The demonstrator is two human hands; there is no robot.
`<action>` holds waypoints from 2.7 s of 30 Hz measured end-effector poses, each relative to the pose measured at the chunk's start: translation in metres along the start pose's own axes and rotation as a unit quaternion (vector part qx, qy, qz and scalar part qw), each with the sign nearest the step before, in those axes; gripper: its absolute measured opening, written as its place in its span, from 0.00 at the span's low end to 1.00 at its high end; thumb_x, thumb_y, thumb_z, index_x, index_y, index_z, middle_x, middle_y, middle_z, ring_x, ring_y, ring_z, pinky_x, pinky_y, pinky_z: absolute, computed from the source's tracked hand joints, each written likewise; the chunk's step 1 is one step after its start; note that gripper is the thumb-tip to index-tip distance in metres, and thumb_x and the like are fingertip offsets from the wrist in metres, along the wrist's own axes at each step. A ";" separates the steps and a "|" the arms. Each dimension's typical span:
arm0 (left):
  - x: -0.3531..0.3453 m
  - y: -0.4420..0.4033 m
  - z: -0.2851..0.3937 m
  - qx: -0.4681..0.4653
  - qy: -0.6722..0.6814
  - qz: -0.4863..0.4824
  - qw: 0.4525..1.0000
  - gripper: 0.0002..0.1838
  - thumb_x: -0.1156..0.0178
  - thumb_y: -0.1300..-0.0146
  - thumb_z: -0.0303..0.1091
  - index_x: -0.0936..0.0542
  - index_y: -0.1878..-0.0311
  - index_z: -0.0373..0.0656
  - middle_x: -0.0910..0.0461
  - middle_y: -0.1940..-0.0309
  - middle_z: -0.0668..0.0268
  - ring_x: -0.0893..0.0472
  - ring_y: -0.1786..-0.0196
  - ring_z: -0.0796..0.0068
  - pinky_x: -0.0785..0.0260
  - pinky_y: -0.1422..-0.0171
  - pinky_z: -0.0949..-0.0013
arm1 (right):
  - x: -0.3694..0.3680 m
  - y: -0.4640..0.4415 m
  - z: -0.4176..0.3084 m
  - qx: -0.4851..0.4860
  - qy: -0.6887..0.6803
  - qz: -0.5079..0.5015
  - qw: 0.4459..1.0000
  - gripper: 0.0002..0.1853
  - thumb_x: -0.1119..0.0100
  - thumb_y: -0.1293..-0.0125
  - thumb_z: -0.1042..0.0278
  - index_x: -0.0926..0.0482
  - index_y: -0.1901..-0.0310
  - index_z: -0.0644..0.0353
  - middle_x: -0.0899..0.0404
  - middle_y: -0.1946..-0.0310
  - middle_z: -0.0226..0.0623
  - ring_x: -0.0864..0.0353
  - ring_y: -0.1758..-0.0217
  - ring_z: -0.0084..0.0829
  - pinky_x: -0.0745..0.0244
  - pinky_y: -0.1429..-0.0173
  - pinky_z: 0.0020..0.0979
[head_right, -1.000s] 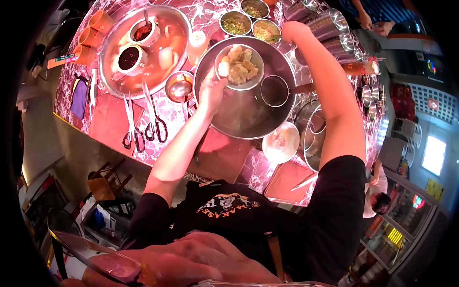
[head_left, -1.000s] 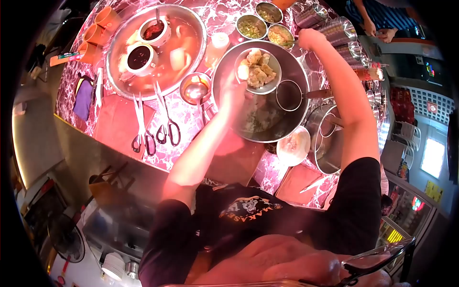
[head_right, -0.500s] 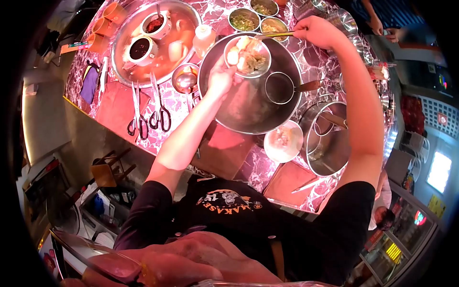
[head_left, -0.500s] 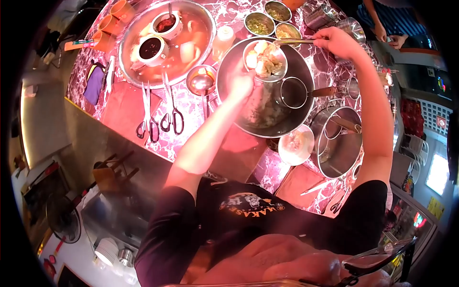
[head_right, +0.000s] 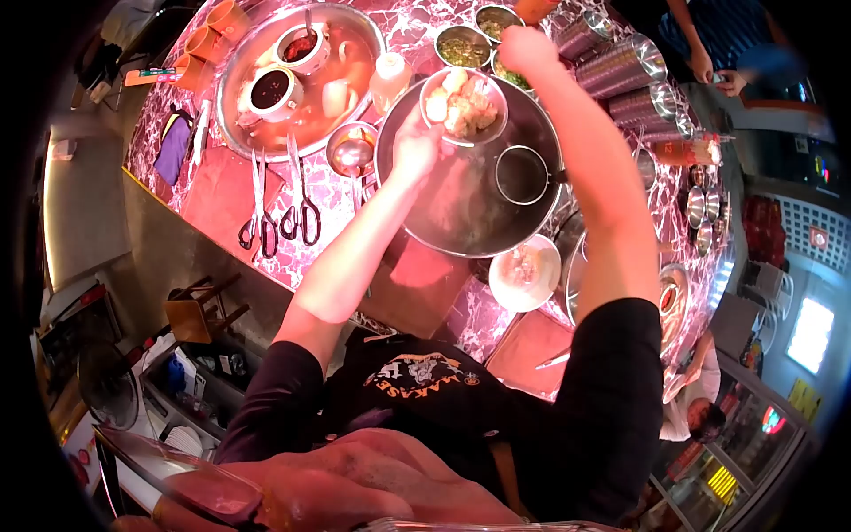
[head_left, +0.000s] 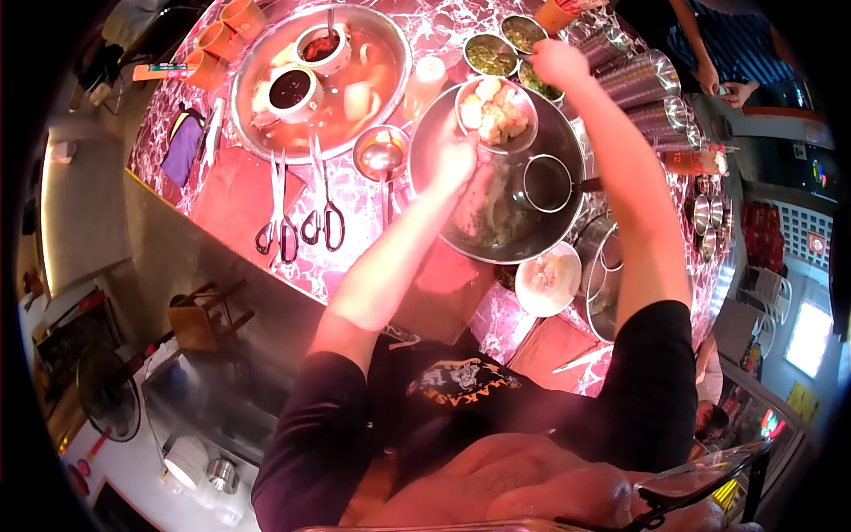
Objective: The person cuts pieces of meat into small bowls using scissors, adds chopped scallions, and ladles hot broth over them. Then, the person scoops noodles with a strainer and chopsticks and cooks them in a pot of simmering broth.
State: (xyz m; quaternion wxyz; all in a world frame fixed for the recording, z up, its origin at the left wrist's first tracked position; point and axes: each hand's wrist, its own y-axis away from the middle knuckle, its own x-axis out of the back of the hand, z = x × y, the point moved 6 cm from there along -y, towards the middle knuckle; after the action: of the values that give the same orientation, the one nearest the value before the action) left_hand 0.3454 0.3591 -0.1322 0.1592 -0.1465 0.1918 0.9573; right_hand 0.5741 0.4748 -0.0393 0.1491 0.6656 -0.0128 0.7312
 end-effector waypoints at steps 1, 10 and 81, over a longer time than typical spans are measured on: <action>-0.002 -0.002 0.001 -0.002 -0.002 -0.001 1.000 0.26 0.49 0.31 0.21 0.31 0.30 0.45 0.17 0.62 0.65 0.22 0.76 0.81 0.31 0.73 0.77 | 0.015 0.009 0.014 0.006 -0.022 0.007 1.000 0.14 0.43 0.36 0.57 0.14 0.54 0.50 0.15 0.54 0.42 0.15 0.50 0.46 0.21 0.45 0.45; -0.013 -0.007 0.015 -0.004 0.023 -0.009 1.000 0.26 0.49 0.31 0.21 0.32 0.30 0.46 0.17 0.62 0.65 0.22 0.76 0.81 0.30 0.73 0.77 | 0.088 0.106 0.044 0.105 -0.253 -0.044 0.961 0.13 0.37 0.34 0.58 0.15 0.55 0.57 0.15 0.69 0.39 0.17 0.67 0.33 0.24 0.59 0.34; -0.228 0.424 -0.250 0.182 -0.130 -0.326 0.919 0.31 0.47 0.31 0.22 0.39 0.25 0.47 0.19 0.73 0.68 0.23 0.77 0.80 0.31 0.72 0.78 | -0.127 0.797 0.216 -0.257 -0.263 -0.182 0.912 0.42 0.33 0.46 0.39 0.33 0.41 0.66 0.19 0.57 0.60 0.18 0.51 0.56 0.24 0.48 0.50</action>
State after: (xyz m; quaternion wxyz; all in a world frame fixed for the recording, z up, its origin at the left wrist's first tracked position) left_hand 0.4542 -0.1728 -0.1394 0.5097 -0.0437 0.2817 0.8117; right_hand 0.6051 -0.3587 0.0041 0.4362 0.7633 -0.1175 0.4618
